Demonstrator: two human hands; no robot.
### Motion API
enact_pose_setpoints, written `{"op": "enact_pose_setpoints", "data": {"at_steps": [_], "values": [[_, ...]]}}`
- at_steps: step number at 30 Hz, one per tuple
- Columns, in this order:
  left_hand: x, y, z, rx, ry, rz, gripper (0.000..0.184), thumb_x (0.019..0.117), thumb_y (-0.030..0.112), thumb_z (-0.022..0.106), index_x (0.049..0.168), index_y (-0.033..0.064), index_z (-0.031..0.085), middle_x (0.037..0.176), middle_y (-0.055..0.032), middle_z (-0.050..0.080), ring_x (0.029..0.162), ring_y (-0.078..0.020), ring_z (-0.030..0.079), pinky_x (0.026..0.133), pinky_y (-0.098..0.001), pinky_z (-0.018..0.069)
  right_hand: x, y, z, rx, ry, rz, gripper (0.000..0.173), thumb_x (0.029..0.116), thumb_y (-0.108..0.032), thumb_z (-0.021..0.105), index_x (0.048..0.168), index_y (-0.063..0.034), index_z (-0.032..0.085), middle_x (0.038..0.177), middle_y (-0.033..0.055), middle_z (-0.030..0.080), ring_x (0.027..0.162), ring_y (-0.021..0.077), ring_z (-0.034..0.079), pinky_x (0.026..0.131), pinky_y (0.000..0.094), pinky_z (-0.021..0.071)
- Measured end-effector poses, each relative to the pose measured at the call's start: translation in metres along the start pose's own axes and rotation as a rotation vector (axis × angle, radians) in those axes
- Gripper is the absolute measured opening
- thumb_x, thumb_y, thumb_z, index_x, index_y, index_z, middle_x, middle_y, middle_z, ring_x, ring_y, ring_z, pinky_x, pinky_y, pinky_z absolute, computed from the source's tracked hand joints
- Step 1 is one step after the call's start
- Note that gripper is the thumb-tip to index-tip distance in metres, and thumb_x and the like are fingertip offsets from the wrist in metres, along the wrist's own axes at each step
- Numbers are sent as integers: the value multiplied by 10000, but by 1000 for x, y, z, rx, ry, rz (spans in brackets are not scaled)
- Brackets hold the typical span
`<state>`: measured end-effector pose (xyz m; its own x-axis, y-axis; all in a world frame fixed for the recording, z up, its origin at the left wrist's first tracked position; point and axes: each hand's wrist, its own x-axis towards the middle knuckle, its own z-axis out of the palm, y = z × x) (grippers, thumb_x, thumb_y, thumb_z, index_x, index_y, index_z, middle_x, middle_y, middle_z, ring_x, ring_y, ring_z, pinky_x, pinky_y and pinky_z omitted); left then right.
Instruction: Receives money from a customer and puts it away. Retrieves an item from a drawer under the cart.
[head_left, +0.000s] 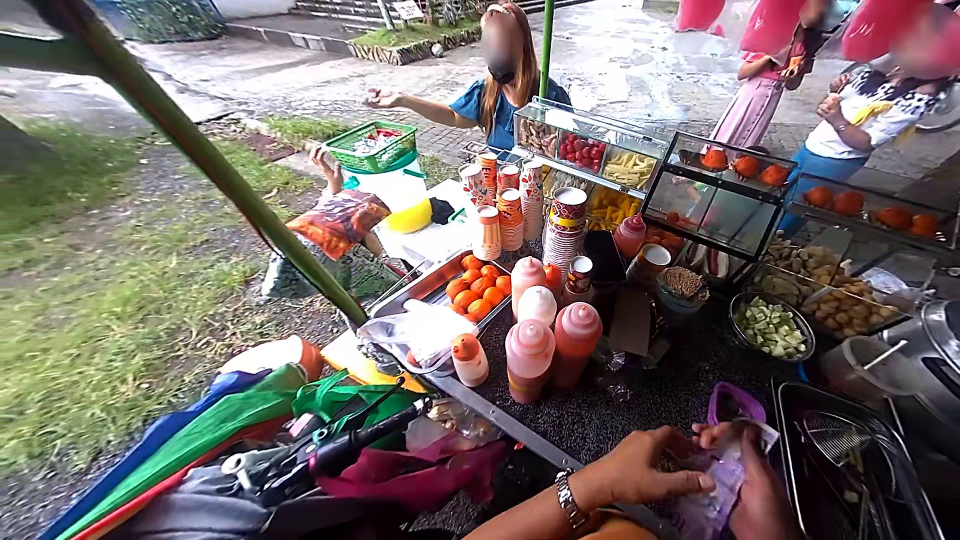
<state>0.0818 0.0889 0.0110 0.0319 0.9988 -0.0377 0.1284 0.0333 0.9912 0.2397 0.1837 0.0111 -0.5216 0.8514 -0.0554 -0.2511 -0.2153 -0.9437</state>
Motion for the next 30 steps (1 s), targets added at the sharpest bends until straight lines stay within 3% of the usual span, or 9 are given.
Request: {"op": "enact_pose_setpoints", "data": {"at_steps": [4, 8, 10, 13, 16, 21, 26, 28, 30], "values": [[8, 0, 10, -13, -84, -22, 397, 1045, 248, 583, 1247, -93, 615, 1051, -238, 705, 983, -294, 699, 932, -500, 536, -6, -1, 20, -26, 83, 76, 445, 1127, -309, 235, 1199, -56, 593, 1051, 0, 755, 986, 96, 723, 894, 277, 602], [9, -4, 7, -54, 16, -25, 343, 1081, 210, 494, 1207, -76, 636, 988, -197, 707, 902, -237, 699, 881, -448, 555, 10, -1, -6, -44, 79, -132, 505, 1090, -219, 382, 1567, -81, 289, 1368, -16, 608, 1168, 104, 648, 978, 329, 568], [7, -5, 1, -117, 115, -57, 335, 1080, 218, 493, 1210, -53, 639, 971, -154, 712, 868, -189, 701, 857, -410, 573, 16, -6, -19, -27, 214, -226, 412, 1014, -45, 432, 1425, -73, 429, 1236, -49, 646, 1028, 82, 683, 875, 295, 593], [3, -4, -14, -237, 262, -61, 296, 1072, 207, 504, 1172, -31, 651, 922, -77, 713, 818, -111, 696, 813, -342, 590, 16, -11, -37, -35, 349, -314, 303, 940, 92, 509, 935, -141, 703, 898, -94, 744, 815, 38, 700, 795, 233, 600], [1, 5, -28, -326, 401, 16, 256, 1070, 183, 502, 1122, -17, 653, 859, -26, 707, 767, -81, 693, 766, -307, 599, 7, -10, -48, -93, 296, -299, 337, 924, 97, 546, 899, -144, 780, 838, -83, 767, 769, 31, 708, 776, 207, 596], [-2, 33, -49, -376, 637, 247, 209, 1059, 126, 479, 1094, -6, 638, 859, 16, 706, 788, -53, 690, 790, -273, 596, -5, -2, -39, -141, 224, -166, 303, 1026, -6, 476, 982, -112, 757, 760, -88, 752, 650, 14, 688, 672, 180, 590], [1, 38, -48, -379, 676, 251, 202, 1052, 109, 482, 1091, -3, 646, 879, 17, 717, 816, -52, 698, 821, -274, 594, 0, 3, -23, -57, 196, -89, 519, 1090, -175, 371, 611, -234, 561, 539, -115, 573, 494, 9, 551, 549, 185, 508], [4, 30, -39, -384, 639, 218, 206, 1054, 113, 483, 1094, -6, 645, 872, 12, 716, 804, -55, 699, 808, -278, 596, 0, 4, -22, -99, 173, -103, 437, 1068, -130, 434, 692, -206, 643, 607, -98, 648, 557, 26, 615, 605, 205, 549], [5, 24, -29, -398, 592, 168, 203, 1053, 117, 495, 1084, -4, 656, 856, 4, 724, 787, -64, 706, 793, -285, 604, 0, 5, -28, -168, 56, -116, 226, 1031, -47, 477, 1083, -89, 693, 836, -40, 745, 748, 85, 717, 745, 260, 613]]}}
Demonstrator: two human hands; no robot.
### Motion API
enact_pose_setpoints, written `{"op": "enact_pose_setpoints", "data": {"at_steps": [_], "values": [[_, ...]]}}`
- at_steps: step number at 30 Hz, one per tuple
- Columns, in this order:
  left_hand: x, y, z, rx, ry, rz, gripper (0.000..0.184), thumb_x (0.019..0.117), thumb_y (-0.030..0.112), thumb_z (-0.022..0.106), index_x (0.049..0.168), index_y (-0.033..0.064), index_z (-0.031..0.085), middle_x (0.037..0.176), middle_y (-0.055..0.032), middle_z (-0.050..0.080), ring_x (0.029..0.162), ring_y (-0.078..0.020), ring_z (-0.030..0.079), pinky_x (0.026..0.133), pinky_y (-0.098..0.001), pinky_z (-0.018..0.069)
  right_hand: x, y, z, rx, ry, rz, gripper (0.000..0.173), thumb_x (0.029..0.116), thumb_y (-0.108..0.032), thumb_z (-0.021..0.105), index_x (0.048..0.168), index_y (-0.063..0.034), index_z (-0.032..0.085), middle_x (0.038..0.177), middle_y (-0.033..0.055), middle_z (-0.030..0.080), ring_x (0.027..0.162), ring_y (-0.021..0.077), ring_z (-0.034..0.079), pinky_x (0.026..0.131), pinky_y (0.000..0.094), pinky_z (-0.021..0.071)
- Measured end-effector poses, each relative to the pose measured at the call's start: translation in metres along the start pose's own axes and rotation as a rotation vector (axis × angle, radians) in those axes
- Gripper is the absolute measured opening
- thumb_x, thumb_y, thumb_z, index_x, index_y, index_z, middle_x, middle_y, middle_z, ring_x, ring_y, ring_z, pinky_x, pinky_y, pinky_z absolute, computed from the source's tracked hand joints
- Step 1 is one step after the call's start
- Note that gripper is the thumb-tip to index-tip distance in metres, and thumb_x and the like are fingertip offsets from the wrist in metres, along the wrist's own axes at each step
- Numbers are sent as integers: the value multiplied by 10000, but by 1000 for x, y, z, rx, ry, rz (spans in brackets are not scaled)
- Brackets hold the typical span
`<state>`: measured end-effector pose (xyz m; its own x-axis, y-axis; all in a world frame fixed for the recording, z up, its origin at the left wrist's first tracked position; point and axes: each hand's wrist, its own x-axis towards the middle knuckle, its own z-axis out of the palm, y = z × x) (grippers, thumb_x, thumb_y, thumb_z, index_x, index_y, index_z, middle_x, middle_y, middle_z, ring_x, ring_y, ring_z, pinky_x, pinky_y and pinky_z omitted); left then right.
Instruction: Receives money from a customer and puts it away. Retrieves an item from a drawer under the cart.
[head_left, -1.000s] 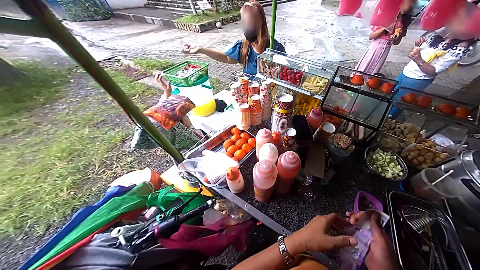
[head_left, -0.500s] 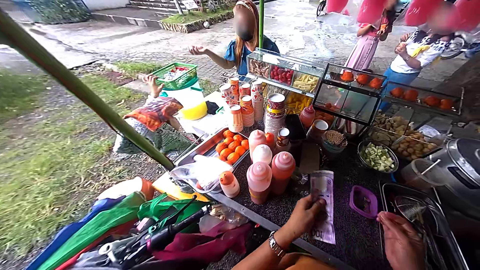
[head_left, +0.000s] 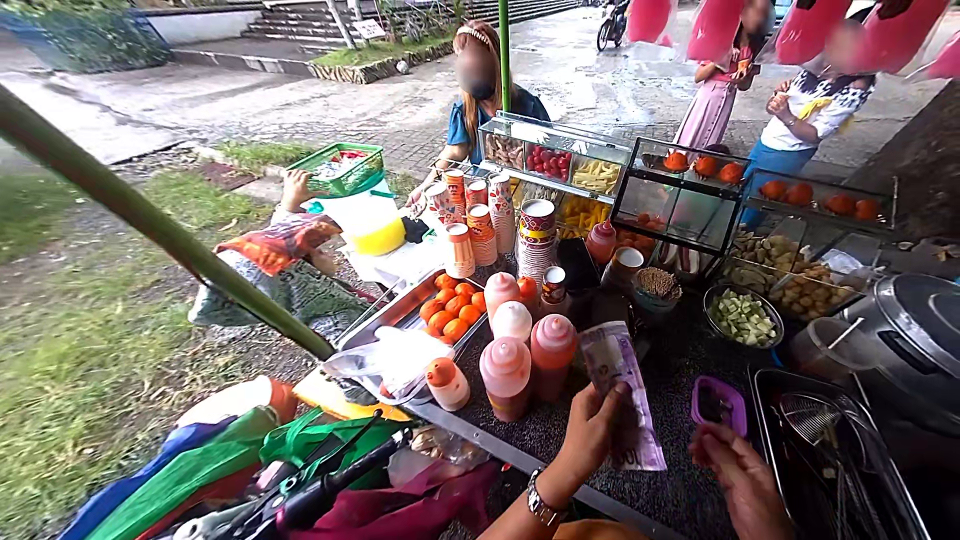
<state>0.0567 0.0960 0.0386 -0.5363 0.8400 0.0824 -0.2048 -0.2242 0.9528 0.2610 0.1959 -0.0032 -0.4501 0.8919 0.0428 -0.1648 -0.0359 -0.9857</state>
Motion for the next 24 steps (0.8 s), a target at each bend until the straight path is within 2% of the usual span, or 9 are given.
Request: {"op": "enact_pose_setpoints", "data": {"at_steps": [2, 3, 5, 7, 9, 11, 15, 19, 24], "values": [[-5, -6, 4, 57, -82, -66, 211, 1059, 135, 510, 1075, -4, 668, 845, -8, 728, 772, -69, 711, 780, -289, 610, 3, 4, -2, -51, -69, -50, 313, 1040, -110, 487, 1323, -22, 586, 931, -1, 771, 843, 128, 758, 822, 302, 631], [-7, -9, 6, 122, -149, -93, 219, 1058, 149, 521, 1071, -6, 676, 844, -9, 729, 770, -64, 710, 777, -286, 608, 5, 5, -3, -81, -103, -90, 395, 1069, -272, 505, 1364, -17, 566, 988, 8, 779, 905, 137, 758, 866, 323, 621], [-12, -16, 11, 270, -302, -119, 243, 1048, 179, 544, 1058, -13, 693, 838, -32, 727, 762, -68, 703, 770, -298, 599, 4, -1, -2, -128, -220, -109, 793, 972, -616, 566, 1466, -1, 475, 1235, 27, 720, 1124, 144, 689, 964, 344, 572], [-17, -21, 19, 397, -444, -84, 256, 1033, 178, 570, 1046, -41, 700, 856, -96, 724, 782, -122, 702, 782, -341, 585, 1, -13, 5, -64, -309, -58, 872, 908, -533, 705, 1494, 34, 397, 1368, 42, 649, 1241, 123, 633, 1051, 321, 538], [-21, -26, 26, 454, -574, -51, 267, 1025, 171, 588, 1042, -71, 700, 884, -156, 725, 818, -188, 711, 809, -393, 579, -1, -21, 16, 104, -276, 13, 501, 973, -222, 673, 1380, 40, 543, 1231, 107, 740, 1153, 207, 708, 1032, 372, 566], [-23, -30, 31, 447, -630, -42, 299, 1040, 194, 574, 1007, -75, 700, 844, -156, 714, 785, -190, 704, 775, -394, 573, -4, -29, 24, 177, -192, 86, 275, 1049, -158, 513, 1222, 16, 637, 1037, 101, 791, 995, 208, 765, 953, 360, 610], [-19, -26, 32, 442, -692, -71, 358, 1049, 244, 570, 916, -69, 685, 732, -125, 657, 676, -170, 645, 675, -377, 533, -7, -35, 28, 252, -59, 195, 450, 1113, -413, 329, 1076, -66, 615, 876, 54, 790, 848, 188, 781, 855, 365, 646], [-26, -33, 31, 447, -820, -165, 367, 1083, 241, 502, 1047, -81, 675, 831, -164, 697, 756, -210, 686, 763, -423, 562, 9, -43, 19, 439, 90, 191, 485, 1134, -360, 215, 1057, -132, 637, 797, -4, 755, 716, 121, 748, 698, 296, 650], [-31, -51, 14, 543, -872, -155, 421, 1116, 228, 390, 1033, -71, 674, 866, -156, 720, 794, -228, 699, 800, -441, 555, 36, -45, -24, 577, 113, -42, 552, 1133, -359, 138, 893, -217, 615, 590, -121, 569, 456, -14, 494, 465, 153, 446]]}}
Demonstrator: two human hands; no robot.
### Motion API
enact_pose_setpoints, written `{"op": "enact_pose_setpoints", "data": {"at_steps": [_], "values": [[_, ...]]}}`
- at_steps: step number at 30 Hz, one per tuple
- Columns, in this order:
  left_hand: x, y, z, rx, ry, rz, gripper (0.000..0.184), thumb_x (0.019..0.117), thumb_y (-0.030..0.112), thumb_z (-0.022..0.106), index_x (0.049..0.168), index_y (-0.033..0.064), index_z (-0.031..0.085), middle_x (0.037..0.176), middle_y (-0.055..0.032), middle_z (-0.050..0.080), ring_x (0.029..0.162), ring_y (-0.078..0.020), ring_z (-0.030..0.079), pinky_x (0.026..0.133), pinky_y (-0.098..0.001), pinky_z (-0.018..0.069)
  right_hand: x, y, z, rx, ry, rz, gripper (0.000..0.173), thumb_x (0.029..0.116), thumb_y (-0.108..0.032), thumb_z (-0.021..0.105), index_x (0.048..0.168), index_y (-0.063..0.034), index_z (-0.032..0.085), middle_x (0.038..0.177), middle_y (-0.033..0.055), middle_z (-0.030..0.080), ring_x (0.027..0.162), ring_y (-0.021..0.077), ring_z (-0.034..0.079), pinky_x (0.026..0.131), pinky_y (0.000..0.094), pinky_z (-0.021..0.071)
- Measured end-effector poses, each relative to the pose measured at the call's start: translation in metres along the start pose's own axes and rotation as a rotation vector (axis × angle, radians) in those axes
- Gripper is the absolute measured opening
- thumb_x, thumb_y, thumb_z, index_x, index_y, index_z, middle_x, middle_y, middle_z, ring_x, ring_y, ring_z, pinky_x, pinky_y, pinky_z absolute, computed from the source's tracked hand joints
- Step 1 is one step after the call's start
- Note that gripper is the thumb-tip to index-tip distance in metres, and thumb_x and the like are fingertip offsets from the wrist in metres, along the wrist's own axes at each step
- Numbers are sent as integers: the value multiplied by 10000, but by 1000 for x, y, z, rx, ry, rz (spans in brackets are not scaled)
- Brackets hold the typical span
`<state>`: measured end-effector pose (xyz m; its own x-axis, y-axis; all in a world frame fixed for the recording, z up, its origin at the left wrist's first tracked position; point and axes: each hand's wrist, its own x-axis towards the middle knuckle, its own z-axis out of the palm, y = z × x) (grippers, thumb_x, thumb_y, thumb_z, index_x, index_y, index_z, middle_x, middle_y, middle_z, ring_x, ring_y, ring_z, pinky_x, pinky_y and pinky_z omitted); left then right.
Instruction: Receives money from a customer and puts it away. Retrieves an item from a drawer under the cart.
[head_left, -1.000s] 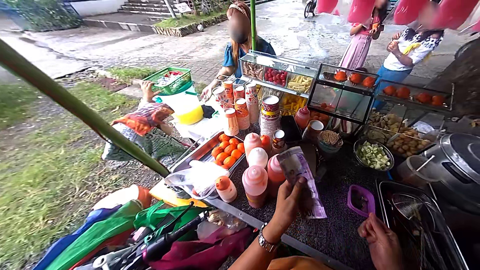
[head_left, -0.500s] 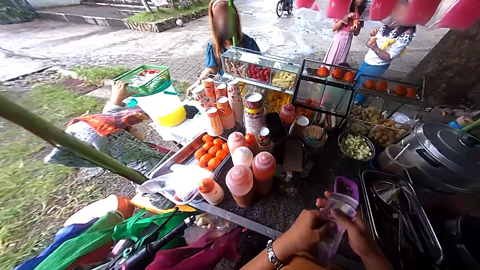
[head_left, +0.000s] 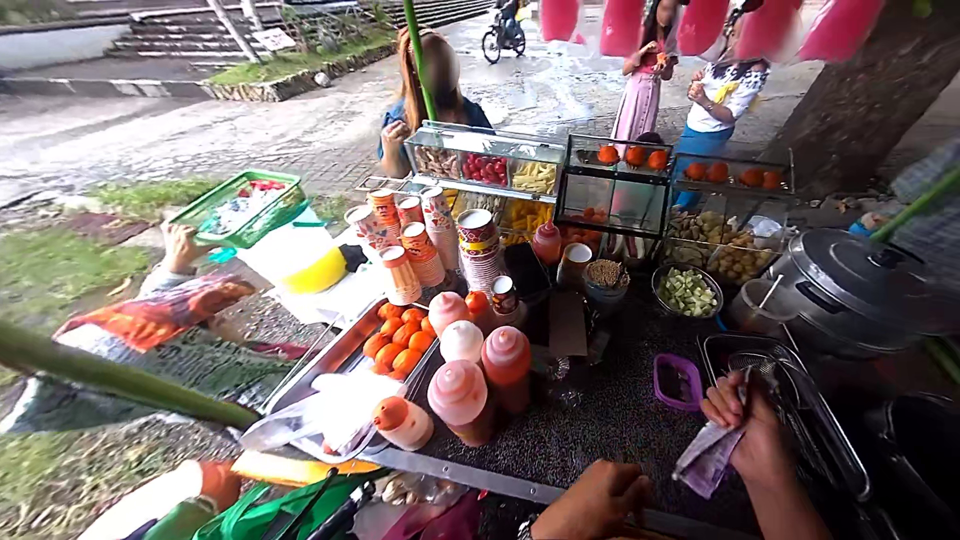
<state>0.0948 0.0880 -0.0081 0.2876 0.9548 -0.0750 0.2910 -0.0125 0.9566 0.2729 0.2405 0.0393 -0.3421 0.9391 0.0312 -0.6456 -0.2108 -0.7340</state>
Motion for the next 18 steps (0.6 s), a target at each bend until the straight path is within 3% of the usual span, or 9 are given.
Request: {"op": "enact_pose_setpoints", "data": {"at_steps": [2, 4, 6, 8, 11, 13, 15, 18], "values": [[-4, -3, -7, 25, 81, -68, 439, 1115, 273, 393, 1056, -48, 685, 888, -137, 730, 817, -214, 707, 813, -438, 559, 6, -9, -8, 47, -19, -37, 582, 1129, -354, 113, 863, -196, 606, 569, -115, 544, 430, -18, 464, 438, 145, 416], [-6, 1, -15, -6, 164, -84, 465, 1099, 359, 432, 1162, -39, 664, 977, -148, 733, 898, -214, 712, 868, -437, 557, 5, -10, -6, 26, -10, -47, 586, 1128, -347, 106, 843, -199, 597, 557, -113, 534, 421, -14, 458, 435, 143, 414], [-6, 11, -21, -54, 164, -58, 568, 1054, 441, 496, 1307, -57, 598, 1124, -197, 716, 1029, -255, 707, 955, -461, 544, -2, 0, 4, -12, 6, -29, 572, 1131, -334, 125, 831, -206, 595, 554, -111, 546, 423, -8, 474, 446, 151, 437], [-1, 21, -22, -67, 127, -5, 638, 1025, 470, 541, 1372, -65, 551, 1177, -214, 706, 1067, -270, 703, 971, -465, 542, -8, 15, 20, -49, 6, 5, 567, 1130, -339, 131, 840, -216, 603, 566, -111, 572, 442, 0, 506, 471, 166, 470], [12, 31, -14, -42, 150, 73, 443, 1060, 315, 551, 1282, -65, 602, 1020, -199, 727, 925, -257, 726, 879, -459, 577, -16, 30, 43, -136, 4, 51, 526, 1127, -316, 152, 916, -180, 615, 638, -69, 645, 546, 44, 617, 571, 214, 557], [18, 33, -13, -30, 246, 93, 304, 1060, 181, 523, 1182, -72, 639, 898, -175, 713, 801, -233, 711, 779, -432, 581, -18, 34, 49, -212, -44, 62, 442, 1125, -338, 231, 1144, -89, 597, 825, 1, 750, 756, 113, 737, 738, 271, 628], [18, 33, -17, -53, 322, 83, 273, 1058, 149, 502, 1121, -65, 659, 868, -147, 707, 777, -197, 700, 762, -400, 579, -20, 35, 46, -251, -136, 70, 449, 1105, -358, 364, 1358, -25, 528, 1054, 63, 769, 959, 177, 751, 883, 332, 620], [14, 33, -26, -102, 381, 57, 280, 1053, 146, 485, 1090, -44, 686, 868, -107, 720, 776, -146, 700, 765, -369, 586, -24, 37, 39, -352, -180, 130, 398, 1075, -219, 379, 1398, 7, 440, 1188, 91, 725, 1088, 193, 715, 979, 369, 582]]}}
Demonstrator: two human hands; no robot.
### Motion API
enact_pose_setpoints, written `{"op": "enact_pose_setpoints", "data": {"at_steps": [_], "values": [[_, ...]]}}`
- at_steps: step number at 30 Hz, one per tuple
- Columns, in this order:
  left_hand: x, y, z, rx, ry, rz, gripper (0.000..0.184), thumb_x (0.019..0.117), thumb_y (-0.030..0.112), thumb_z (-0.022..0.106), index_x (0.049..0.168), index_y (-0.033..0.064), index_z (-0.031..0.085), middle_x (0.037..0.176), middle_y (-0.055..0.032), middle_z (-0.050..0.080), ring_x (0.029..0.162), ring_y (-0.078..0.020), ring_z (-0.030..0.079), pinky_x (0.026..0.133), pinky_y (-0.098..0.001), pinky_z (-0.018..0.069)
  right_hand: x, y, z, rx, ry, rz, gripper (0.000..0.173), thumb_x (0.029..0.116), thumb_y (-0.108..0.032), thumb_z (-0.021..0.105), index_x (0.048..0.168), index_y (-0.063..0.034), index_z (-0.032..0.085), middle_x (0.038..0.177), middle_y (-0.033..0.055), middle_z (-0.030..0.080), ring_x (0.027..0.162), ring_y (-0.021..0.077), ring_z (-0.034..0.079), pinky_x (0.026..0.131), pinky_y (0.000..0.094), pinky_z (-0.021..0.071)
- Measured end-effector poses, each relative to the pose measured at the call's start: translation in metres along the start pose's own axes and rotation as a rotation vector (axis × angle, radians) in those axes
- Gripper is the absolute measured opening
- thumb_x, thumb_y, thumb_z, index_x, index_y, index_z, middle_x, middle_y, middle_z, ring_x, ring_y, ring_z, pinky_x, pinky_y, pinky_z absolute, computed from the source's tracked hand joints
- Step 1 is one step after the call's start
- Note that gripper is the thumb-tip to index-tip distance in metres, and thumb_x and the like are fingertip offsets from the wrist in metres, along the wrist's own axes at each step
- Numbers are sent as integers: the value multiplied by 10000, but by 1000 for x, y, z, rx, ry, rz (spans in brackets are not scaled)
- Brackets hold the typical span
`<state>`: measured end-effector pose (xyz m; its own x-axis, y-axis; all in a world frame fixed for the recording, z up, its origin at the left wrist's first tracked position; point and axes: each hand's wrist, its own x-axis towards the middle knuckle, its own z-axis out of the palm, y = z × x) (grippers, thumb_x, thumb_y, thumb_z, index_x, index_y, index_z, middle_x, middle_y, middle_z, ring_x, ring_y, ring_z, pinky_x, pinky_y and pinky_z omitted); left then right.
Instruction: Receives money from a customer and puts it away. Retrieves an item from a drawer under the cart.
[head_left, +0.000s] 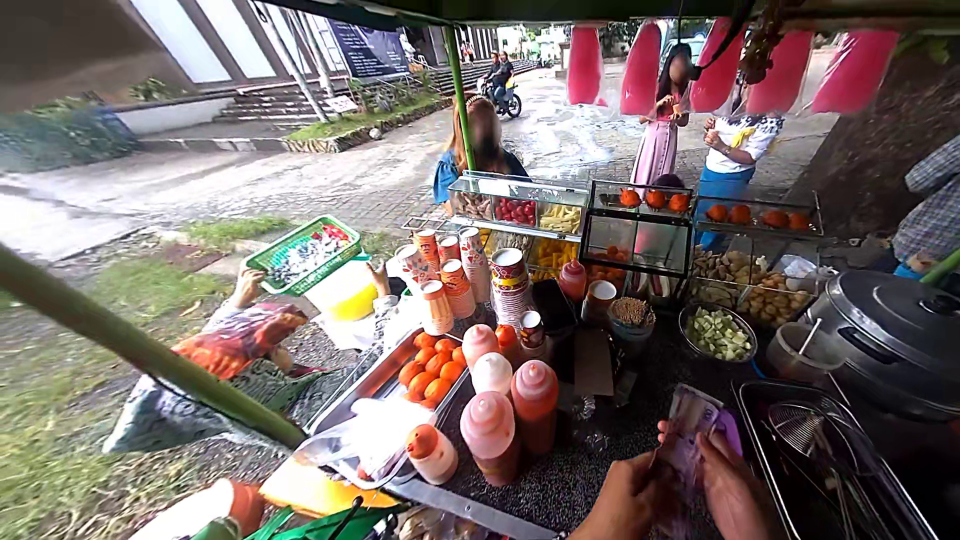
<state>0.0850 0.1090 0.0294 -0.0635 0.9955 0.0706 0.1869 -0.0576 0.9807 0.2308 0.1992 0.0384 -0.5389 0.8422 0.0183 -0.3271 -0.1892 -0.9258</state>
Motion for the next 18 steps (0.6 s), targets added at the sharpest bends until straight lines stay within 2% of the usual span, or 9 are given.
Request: {"op": "enact_pose_setpoints", "data": {"at_steps": [3, 5, 6, 8, 10, 12, 14, 16, 18], "values": [[-3, -11, 0, -32, -24, -115, 305, 1062, 187, 475, 1057, -26, 692, 834, -79, 707, 741, -122, 681, 743, -360, 579, -5, 16, -5, -67, 76, 161, 375, 1086, -215, 387, 1328, 29, 537, 1196, 124, 734, 1118, 182, 705, 995, 360, 568], [-5, -25, 1, -131, -64, -255, 319, 1063, 187, 444, 1142, -37, 656, 888, -85, 697, 787, -133, 672, 776, -372, 567, 2, 36, -21, -308, 80, 156, 487, 1099, -307, 377, 1407, 47, 504, 1333, 142, 645, 1225, 161, 627, 1061, 334, 507], [-5, -36, 3, -242, -47, -328, 317, 1051, 165, 431, 1204, -39, 619, 912, -76, 694, 801, -129, 672, 777, -361, 572, 11, 48, -34, -525, 85, 113, 521, 1088, -313, 397, 1425, 70, 507, 1393, 195, 594, 1285, 210, 581, 1100, 362, 464], [-7, -60, 8, -456, 59, -469, 317, 1033, 119, 417, 1292, -21, 536, 877, -64, 692, 747, -131, 677, 704, -340, 585, 33, 77, -76, -981, 102, -19, 491, 1032, -294, 573, 1345, 82, 608, 1375, 316, 579, 1336, 450, 515, 1157, 571, 371], [-8, -79, 9, -506, 197, -581, 313, 1045, 80, 422, 1340, -7, 481, 824, -56, 629, 658, -115, 604, 610, -303, 526, 47, 94, -113, -1306, 92, 2, 560, 924, -336, 755, 1299, 66, 646, 1342, 364, 573, 1312, 570, 482, 1121, 682, 348], [-8, -94, 8, -423, 269, -632, 361, 1055, 78, 408, 1409, 7, 409, 793, -35, 520, 578, -89, 475, 529, -265, 419, 54, 99, -133, -1495, 30, 153, 601, 870, -314, 821, 1321, 36, 633, 1374, 338, 557, 1348, 548, 450, 1126, 649, 360], [-10, -105, 7, -344, 291, -688, 371, 1069, 110, 429, 1421, -3, 402, 815, -66, 498, 581, -120, 431, 532, -299, 394, 56, 102, -144, -1625, -56, 286, 554, 891, -243, 795, 1354, 4, 617, 1413, 292, 546, 1385, 504, 428, 1133, 621, 358], [-10, -114, 6, -323, 298, -707, 321, 1071, 139, 479, 1348, -21, 471, 830, -83, 537, 589, -130, 469, 537, -302, 419, 60, 106, -150, -1723, -116, 280, 460, 930, -155, 729, 1356, -19, 623, 1416, 257, 558, 1377, 471, 453, 1127, 619, 355], [-7, -123, 6, -317, 300, -700, 261, 1058, 166, 543, 1212, -42, 574, 815, -92, 624, 617, -134, 570, 579, -304, 498, 63, 110, -154, -1786, -138, 183, 336, 968, -80, 649, 1296, -11, 665, 1349, 249, 611, 1318, 443, 526, 1112, 615, 365]]}}
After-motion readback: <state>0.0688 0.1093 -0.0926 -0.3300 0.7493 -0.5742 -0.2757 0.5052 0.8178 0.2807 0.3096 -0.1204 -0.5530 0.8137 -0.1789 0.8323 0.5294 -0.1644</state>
